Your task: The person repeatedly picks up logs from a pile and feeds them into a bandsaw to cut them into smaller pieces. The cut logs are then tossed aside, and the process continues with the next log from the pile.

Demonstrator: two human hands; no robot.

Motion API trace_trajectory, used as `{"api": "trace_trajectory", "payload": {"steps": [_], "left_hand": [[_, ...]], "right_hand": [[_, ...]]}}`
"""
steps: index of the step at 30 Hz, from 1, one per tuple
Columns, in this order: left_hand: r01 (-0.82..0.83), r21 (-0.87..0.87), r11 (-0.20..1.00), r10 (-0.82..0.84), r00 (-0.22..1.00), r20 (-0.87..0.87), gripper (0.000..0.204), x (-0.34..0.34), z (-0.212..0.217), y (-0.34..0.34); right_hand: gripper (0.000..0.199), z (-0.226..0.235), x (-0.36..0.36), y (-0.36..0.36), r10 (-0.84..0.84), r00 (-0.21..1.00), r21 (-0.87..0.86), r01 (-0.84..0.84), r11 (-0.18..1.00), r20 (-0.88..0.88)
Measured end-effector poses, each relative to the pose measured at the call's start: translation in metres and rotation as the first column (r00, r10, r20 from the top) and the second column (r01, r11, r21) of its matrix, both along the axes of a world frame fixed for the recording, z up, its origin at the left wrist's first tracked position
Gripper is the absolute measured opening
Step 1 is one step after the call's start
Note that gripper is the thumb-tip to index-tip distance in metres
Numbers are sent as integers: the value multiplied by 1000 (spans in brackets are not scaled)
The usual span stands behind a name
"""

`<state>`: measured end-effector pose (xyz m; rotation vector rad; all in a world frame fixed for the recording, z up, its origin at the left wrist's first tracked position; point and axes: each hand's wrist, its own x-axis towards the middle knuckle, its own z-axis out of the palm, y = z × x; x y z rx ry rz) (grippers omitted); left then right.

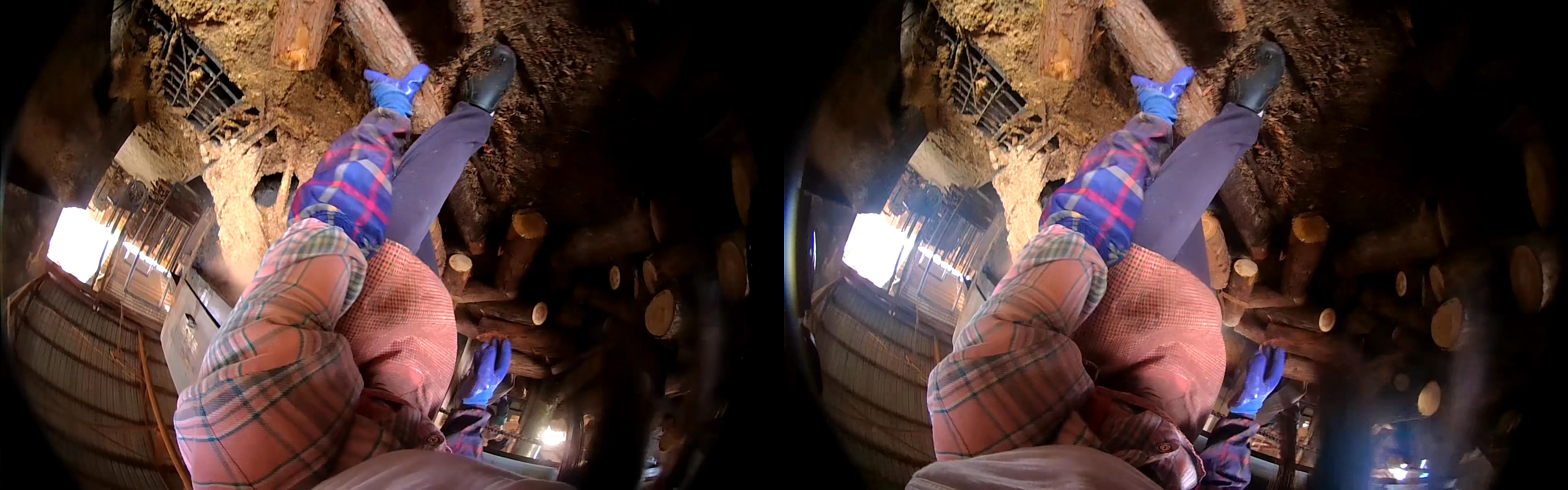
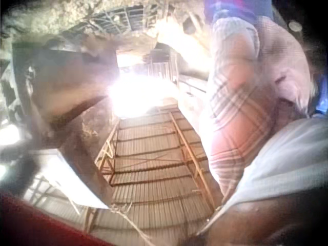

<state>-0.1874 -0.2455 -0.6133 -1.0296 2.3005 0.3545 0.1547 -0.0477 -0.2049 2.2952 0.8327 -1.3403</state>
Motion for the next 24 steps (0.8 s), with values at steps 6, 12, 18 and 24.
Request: {"api": "trace_trajectory", "payload": {"steps": [6,12,18,24], "left_hand": [[147,23,989,-141,976,-167,113,-8,60,-38],[395,137,908,-415,894,169,87,-77,175,-95],[-152,907,393,-295,913,281,52,-159,325,-75],[-518,635,573,-201,662,722,50,-72,529,89]], "right_hand": [[50,9,-47,31,81,991,-20,-83,996,-106],[52,22,-29,18,45,973,-36,-54,998,-228],[57,35,-160,-1,-138,705,-156,40,987,-696],[58,10,-230,-69,-961,-229,-988,43,149,-155]]}}
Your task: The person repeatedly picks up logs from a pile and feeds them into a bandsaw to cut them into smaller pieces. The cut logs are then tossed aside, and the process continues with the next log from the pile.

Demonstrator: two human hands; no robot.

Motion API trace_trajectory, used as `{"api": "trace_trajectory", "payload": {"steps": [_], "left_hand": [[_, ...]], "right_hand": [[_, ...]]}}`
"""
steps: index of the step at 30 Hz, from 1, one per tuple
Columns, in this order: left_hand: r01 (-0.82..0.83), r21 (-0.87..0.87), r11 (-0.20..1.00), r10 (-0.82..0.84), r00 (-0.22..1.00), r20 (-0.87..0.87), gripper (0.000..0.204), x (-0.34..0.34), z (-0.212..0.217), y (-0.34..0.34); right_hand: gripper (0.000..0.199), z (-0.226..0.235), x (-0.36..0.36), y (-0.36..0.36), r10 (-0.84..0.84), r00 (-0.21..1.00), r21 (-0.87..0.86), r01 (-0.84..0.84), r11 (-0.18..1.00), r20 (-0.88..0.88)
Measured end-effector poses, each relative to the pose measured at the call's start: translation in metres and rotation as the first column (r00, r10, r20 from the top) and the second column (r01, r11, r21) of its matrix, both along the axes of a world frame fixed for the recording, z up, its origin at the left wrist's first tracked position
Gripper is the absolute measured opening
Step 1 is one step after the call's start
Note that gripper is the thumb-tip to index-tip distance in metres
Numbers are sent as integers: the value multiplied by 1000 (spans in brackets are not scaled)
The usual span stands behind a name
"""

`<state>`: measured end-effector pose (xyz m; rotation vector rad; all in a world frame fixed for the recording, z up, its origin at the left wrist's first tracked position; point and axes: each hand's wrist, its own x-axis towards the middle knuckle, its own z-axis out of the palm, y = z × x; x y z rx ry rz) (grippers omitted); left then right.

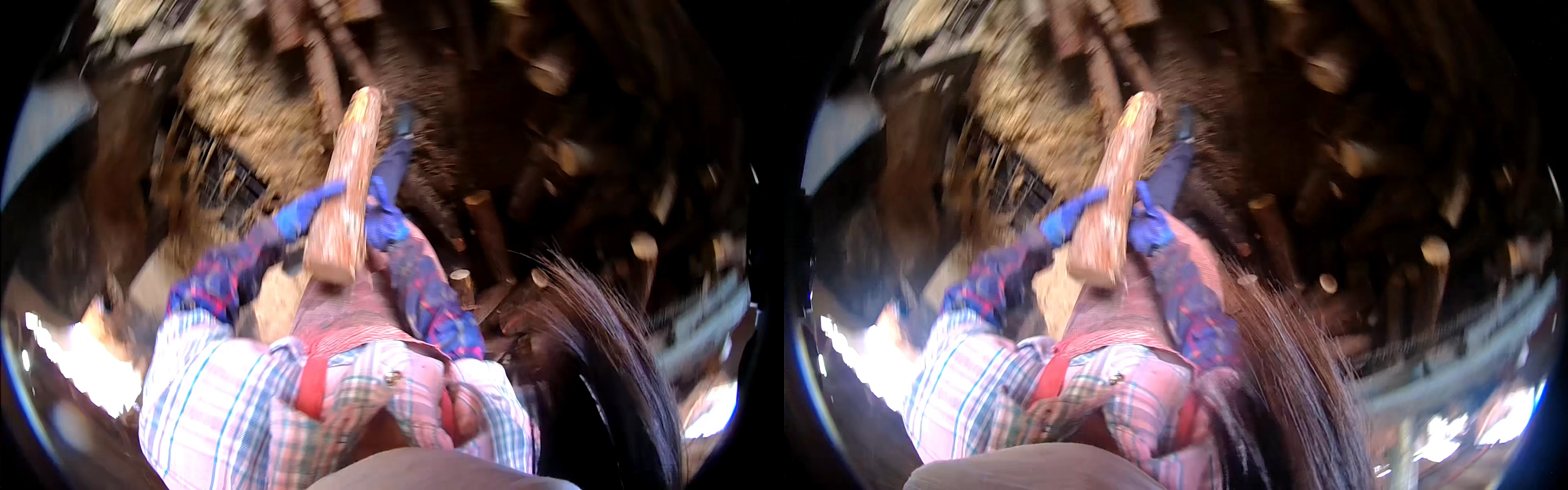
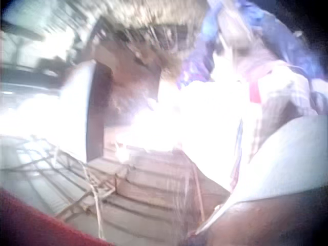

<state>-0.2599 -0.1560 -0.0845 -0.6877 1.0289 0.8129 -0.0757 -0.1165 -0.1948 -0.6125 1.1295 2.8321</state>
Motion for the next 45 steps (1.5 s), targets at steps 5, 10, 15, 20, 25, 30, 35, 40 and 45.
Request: {"api": "trace_trajectory", "payload": {"steps": [5,10,15,20,25,30,35,40,45], "left_hand": [[570,314,759,-362,772,-523,57,86,-30,68],[818,547,176,-237,575,-783,70,105,44,188],[765,475,435,-304,621,-722,58,101,33,223],[836,255,486,-262,418,-870,41,-38,-32,210],[665,76,743,-322,454,-831,20,-105,-43,92],[484,-198,852,-432,436,-790,18,-69,-65,-52],[492,-119,863,-434,599,-673,15,-26,-90,-114],[497,-324,805,-537,380,-753,72,-2,-154,-135],[417,-365,833,-553,591,-587,59,31,-185,-193]], "right_hand": [[49,24,34,96,-143,968,304,76,950,204],[29,46,134,183,-822,548,949,-314,-26,159],[39,141,346,297,-947,318,922,-379,-79,50],[36,296,418,374,-991,101,401,-914,-57,91],[77,229,480,385,-879,-257,-89,-966,242,401],[107,159,478,369,-767,-431,-395,-884,252,475],[89,118,536,347,-819,-276,-537,-842,-46,502],[74,135,490,319,-779,-547,-904,-424,-59,308],[63,98,388,208,-999,-5,-707,-707,-19,32]]}}
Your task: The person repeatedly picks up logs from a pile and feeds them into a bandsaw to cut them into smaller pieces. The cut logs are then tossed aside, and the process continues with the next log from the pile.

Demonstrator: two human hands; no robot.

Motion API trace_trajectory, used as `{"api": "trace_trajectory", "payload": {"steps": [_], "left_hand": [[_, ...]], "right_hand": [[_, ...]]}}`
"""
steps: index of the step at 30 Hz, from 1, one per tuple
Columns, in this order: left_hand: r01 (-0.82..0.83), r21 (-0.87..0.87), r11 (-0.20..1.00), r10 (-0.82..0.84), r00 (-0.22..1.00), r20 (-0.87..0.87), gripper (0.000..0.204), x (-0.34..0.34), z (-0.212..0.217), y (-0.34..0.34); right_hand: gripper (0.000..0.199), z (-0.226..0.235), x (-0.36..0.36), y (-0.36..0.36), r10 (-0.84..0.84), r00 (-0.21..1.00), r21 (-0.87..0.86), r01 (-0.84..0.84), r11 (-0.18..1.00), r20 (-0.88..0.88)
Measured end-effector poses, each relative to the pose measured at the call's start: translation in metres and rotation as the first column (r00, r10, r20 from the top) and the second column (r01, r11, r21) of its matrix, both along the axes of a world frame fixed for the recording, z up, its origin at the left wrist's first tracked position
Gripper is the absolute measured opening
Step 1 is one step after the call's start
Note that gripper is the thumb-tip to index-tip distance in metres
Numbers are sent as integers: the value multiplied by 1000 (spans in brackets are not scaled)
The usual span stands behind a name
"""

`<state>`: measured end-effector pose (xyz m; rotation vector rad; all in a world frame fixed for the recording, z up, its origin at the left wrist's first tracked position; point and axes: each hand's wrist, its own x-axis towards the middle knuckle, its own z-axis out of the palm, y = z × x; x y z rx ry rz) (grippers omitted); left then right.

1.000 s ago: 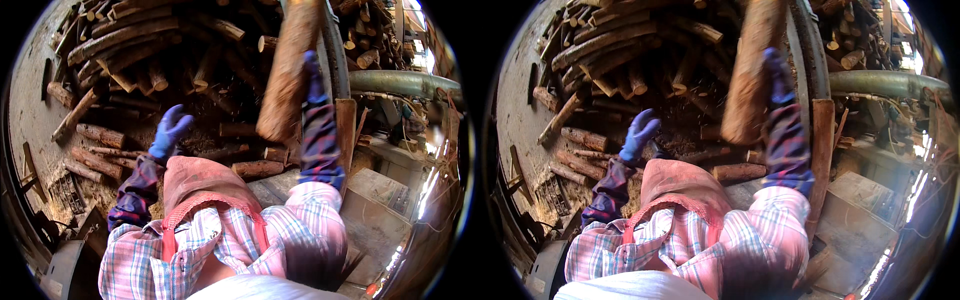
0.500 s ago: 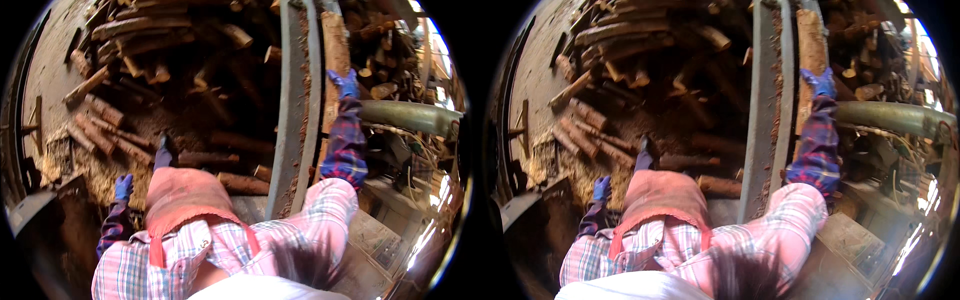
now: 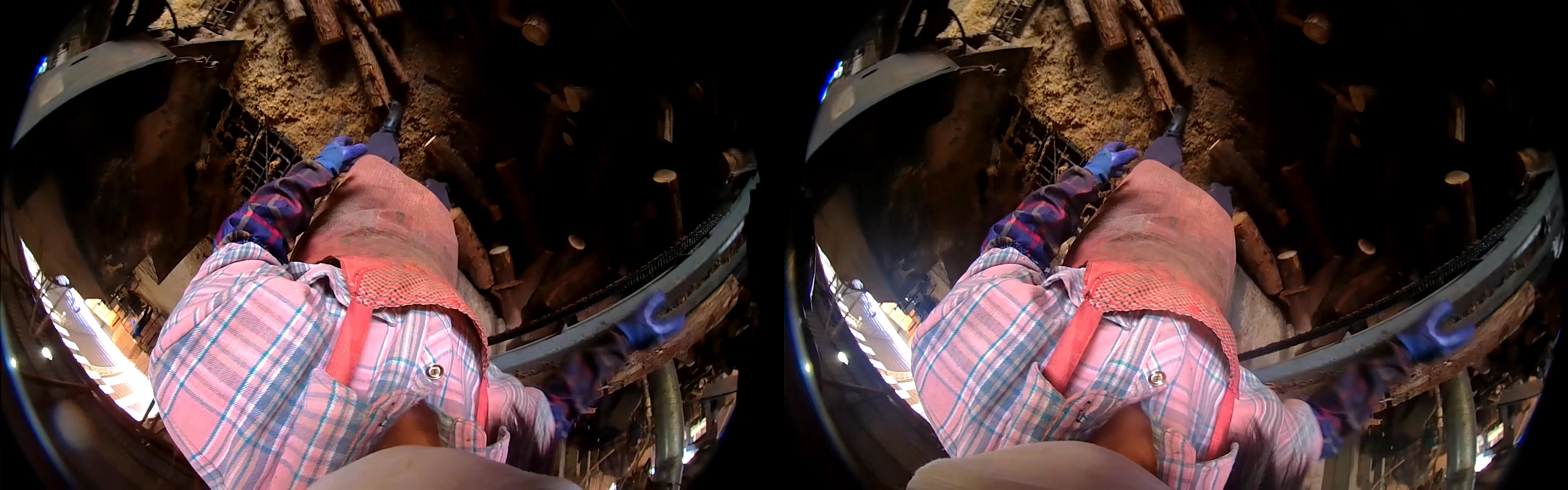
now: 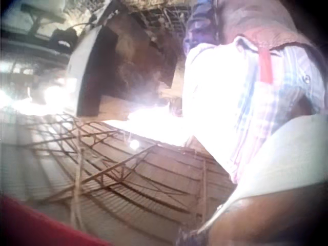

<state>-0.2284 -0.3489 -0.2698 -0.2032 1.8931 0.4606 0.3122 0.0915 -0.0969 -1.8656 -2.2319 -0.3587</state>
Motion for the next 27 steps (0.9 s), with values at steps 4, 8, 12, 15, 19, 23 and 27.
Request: {"api": "trace_trajectory", "payload": {"steps": [4,8,12,15,19,23,27], "left_hand": [[-168,-107,980,182,973,144,26,-13,20,-25],[118,-254,960,-142,987,-76,24,-61,11,-39],[117,-96,989,-126,988,-94,28,-74,-4,29],[122,37,992,-119,989,-85,15,-105,-59,21],[128,204,970,-135,991,21,34,-67,-54,95],[283,175,943,-229,934,-274,46,-58,-43,101],[295,120,948,-189,824,-535,60,-41,-40,142]], "right_hand": [[59,-82,-107,-140,-154,881,-466,-83,881,-448],[64,-173,-123,-283,-785,323,-848,-165,504,-529],[55,-195,-112,-345,-964,89,-942,-251,221,-250],[57,-210,-112,-395,-987,-115,-970,-226,-88,116],[70,-172,-113,-388,-899,-428,-969,-245,21,89],[75,-164,-109,-374,-674,-707,-974,-205,-93,213],[65,-207,-31,-315,-683,-640,-590,-718,369,352]]}}
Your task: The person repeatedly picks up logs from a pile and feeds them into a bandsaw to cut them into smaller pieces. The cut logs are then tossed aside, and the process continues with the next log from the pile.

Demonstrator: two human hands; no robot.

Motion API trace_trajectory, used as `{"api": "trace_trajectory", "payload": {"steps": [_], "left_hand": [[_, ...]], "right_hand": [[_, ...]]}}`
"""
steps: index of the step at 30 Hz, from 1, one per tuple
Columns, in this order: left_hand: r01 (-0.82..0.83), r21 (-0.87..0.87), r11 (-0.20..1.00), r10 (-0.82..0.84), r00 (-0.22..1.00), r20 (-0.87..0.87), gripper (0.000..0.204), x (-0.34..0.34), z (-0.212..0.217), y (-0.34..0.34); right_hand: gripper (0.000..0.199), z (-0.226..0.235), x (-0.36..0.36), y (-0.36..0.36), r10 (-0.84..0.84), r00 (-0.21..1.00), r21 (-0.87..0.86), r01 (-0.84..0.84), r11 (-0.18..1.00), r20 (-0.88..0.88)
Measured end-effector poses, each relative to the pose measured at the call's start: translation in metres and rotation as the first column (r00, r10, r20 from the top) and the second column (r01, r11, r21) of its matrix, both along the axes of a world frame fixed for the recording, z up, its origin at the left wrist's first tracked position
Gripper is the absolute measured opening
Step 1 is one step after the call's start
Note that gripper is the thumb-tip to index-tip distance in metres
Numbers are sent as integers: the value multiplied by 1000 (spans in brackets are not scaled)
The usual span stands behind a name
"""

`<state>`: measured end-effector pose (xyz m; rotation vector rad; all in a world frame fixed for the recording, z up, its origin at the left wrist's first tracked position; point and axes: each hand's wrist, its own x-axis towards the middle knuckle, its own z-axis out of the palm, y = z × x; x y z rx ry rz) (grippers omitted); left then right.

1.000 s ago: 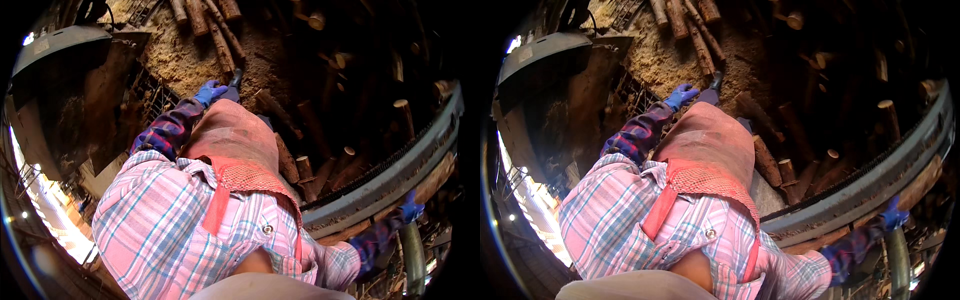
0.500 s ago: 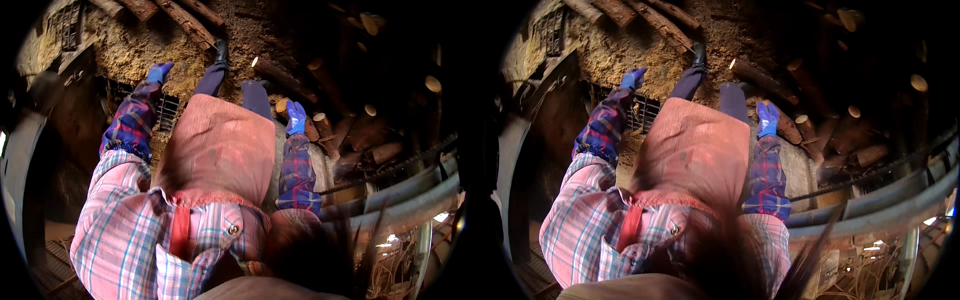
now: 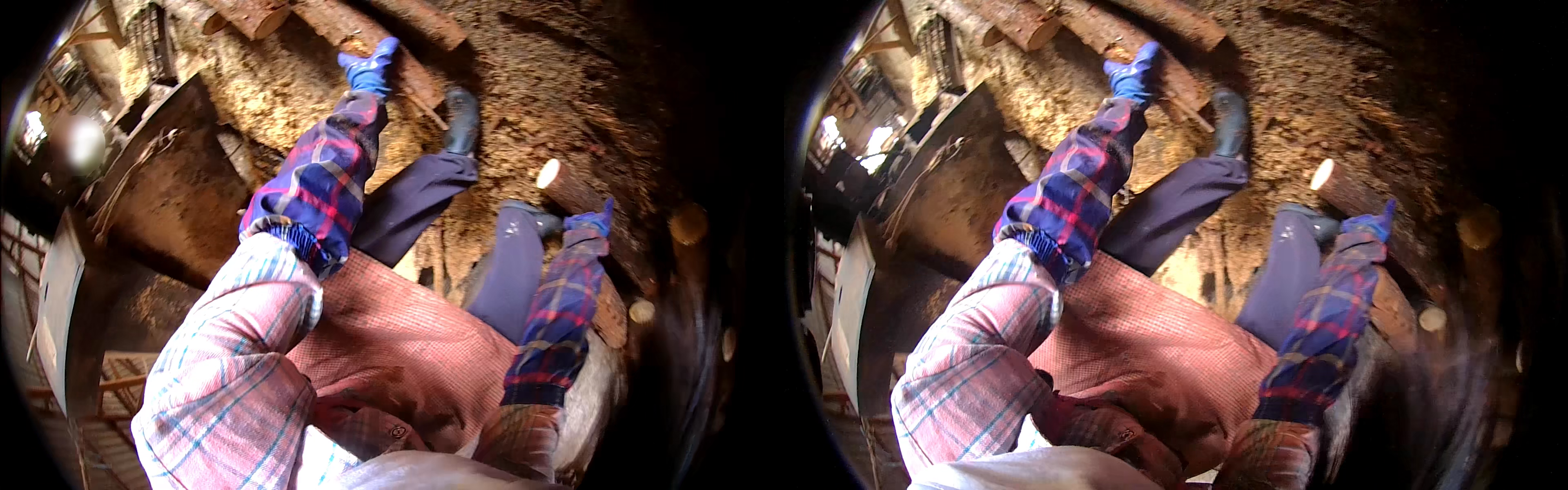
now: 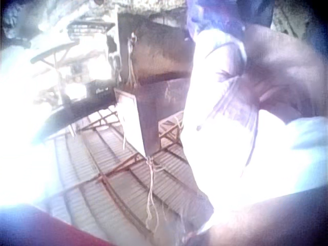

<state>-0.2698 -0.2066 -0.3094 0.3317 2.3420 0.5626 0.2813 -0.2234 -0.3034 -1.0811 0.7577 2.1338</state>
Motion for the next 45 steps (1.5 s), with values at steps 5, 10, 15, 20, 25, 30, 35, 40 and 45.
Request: {"api": "trace_trajectory", "payload": {"steps": [5,10,15,20,25,30,35,40,45], "left_hand": [[-161,143,977,163,987,-2,80,-13,38,-14],[-442,230,867,244,779,577,44,-12,180,-10],[-419,130,899,162,594,788,52,-19,384,11],[-342,318,884,-206,326,923,63,21,442,-59],[-194,-202,960,132,-323,937,50,59,470,-51],[-182,71,981,-97,-135,986,48,58,474,-33],[-203,219,954,-214,46,976,46,98,488,13],[-278,347,896,-291,225,930,45,131,508,44],[-325,421,847,-307,347,886,43,163,522,63]], "right_hand": [[65,46,-47,3,66,874,-52,-47,998,482],[52,199,-80,-22,-214,854,49,217,975,474],[44,352,-121,-17,65,998,249,-69,966,23],[41,472,-201,17,189,966,83,-206,975,178],[40,515,-234,53,292,936,262,-337,904,197],[49,534,-222,95,-66,765,631,-477,612,641],[102,599,-58,168,-460,854,970,-196,145,241],[70,789,52,259,-786,89,616,-676,403,612],[70,783,211,350,-824,-53,501,-772,392,564]]}}
